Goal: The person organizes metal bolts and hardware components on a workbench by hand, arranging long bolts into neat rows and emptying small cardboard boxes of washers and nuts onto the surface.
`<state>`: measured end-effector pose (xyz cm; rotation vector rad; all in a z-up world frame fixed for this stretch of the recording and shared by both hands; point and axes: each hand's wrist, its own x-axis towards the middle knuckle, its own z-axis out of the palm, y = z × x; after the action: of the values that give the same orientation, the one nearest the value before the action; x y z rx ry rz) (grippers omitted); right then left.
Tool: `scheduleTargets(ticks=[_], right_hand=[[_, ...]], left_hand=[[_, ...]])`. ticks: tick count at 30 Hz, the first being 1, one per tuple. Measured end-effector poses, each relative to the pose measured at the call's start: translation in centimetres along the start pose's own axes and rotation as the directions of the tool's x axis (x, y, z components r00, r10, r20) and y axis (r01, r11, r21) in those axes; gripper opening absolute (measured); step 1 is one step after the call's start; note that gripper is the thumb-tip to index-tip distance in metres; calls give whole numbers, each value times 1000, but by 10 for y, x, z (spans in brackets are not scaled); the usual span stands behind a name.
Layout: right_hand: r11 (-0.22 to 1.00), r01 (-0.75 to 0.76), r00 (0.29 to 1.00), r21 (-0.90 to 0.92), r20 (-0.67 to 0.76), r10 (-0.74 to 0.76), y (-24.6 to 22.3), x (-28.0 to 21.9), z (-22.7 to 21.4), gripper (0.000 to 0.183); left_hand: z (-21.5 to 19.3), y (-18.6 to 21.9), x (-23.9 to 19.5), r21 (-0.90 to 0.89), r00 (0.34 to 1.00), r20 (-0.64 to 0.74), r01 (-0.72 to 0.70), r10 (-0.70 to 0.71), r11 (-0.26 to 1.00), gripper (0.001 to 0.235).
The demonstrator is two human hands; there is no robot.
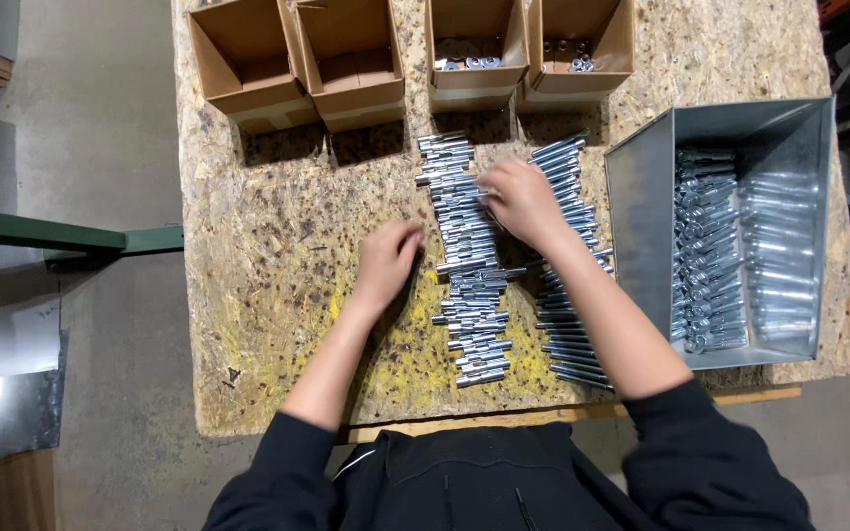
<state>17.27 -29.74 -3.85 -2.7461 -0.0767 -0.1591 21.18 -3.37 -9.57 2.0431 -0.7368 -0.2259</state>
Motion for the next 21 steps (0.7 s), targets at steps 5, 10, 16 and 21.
scheduleTargets(ticks=[5,10,16,21], right_hand=[[994,-38,960,-104,272,65,-20,-61,-33,14],[989,-96,882,-112,452,137,-44,-83,-54,23],[982,-18,908,-189,408,95,-35,-93,-35,20],[989,7,929,-150,366,49,-34,-93,-41,15]], left_hand=[[-6,29,-39,-69,994,88,69,-63,995,13],[5,44,-39,-120,995,65,84,-77,989,16],[5,53,-27,67,996,85,16,-21,998,22],[4,48,-13,23,999,40,10,-11,1000,16]])
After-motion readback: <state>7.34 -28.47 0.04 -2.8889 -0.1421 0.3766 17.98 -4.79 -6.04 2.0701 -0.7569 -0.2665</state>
